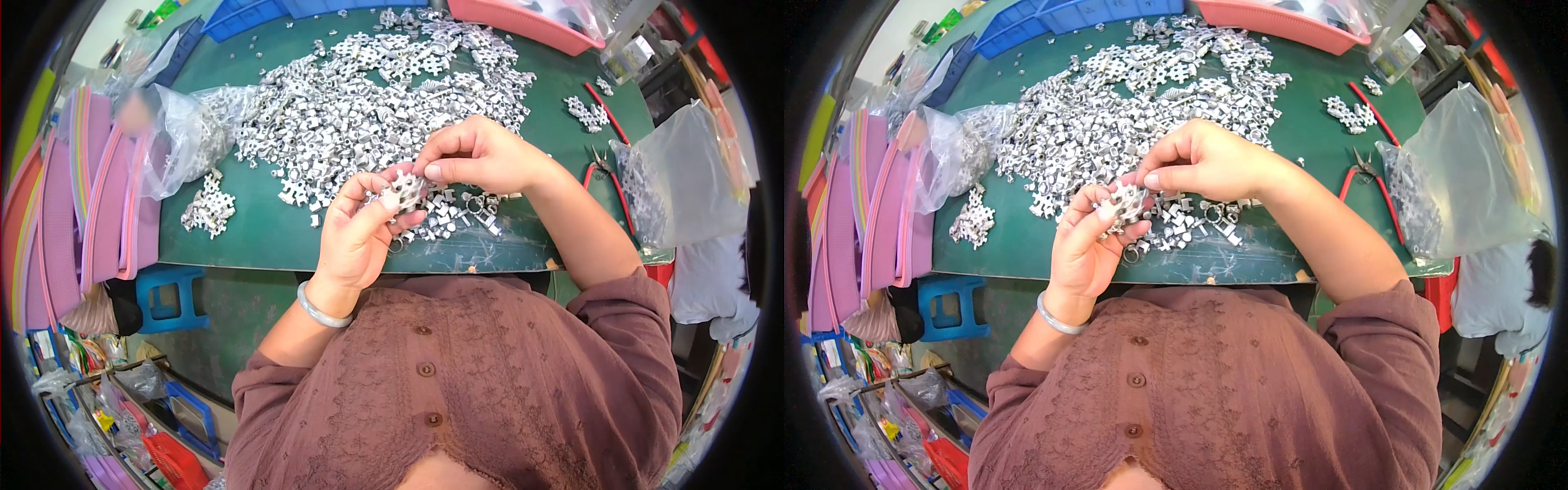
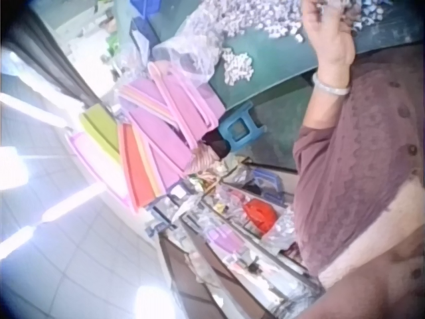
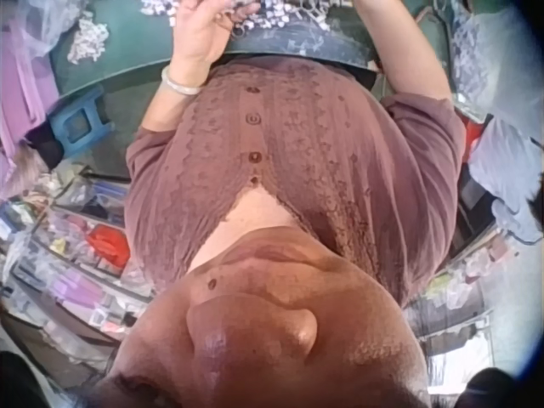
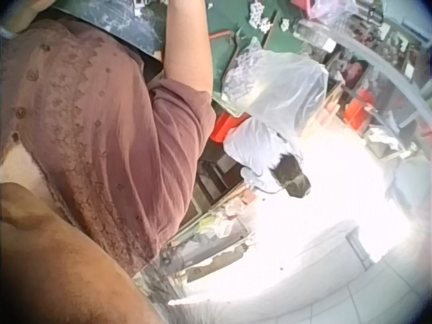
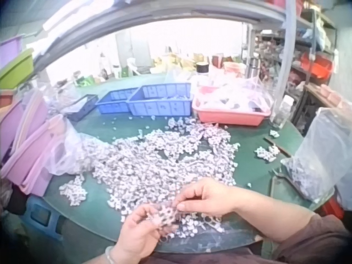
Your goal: The person picks up and connects small silver puzzle-piece-shaped components by hand on a green workbench. The person uses red-handled pliers to trim or adjust parts and moves finished assemblies into plastic bags.
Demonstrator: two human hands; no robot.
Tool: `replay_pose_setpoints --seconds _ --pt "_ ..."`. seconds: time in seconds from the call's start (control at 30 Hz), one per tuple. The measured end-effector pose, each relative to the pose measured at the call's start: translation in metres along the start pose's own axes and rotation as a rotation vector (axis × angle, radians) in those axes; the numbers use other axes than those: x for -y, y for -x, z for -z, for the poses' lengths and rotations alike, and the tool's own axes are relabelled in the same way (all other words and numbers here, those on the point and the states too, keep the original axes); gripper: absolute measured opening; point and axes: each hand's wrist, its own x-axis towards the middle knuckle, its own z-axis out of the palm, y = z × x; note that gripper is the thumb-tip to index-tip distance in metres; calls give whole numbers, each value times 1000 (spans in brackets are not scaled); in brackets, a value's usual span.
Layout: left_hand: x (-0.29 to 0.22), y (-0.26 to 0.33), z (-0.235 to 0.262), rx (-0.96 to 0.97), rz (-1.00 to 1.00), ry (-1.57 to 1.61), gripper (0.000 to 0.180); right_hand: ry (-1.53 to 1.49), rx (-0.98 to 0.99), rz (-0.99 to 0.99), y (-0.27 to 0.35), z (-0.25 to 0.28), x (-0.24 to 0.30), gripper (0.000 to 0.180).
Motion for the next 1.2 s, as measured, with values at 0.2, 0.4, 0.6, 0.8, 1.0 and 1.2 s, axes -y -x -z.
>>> replay_pose_setpoints --seconds 0.2,0.4,0.6,0.8,1.0,1.2 --pt "-9 3 11 19 36 221 13 486 -176 -104 -40 17 -3 17" --pt "-11 9 24 33 56 204 25 919 -209 71 -101 12 -19 16" --pt "-22 17 22 -148 -6 -41 16 977 -173 24 -139 -1 -24 17" --pt "-34 19 37 -165 -91 -34 14 1169 -22 -106 -146 0 -12 23" --pt "-37 17 38 -199 -73 -66 12 1319 28 -90 -144 -6 -10 18" --pt "-38 14 36 -220 -83 -137 12 1316 -54 72 -125 -5 -12 15"
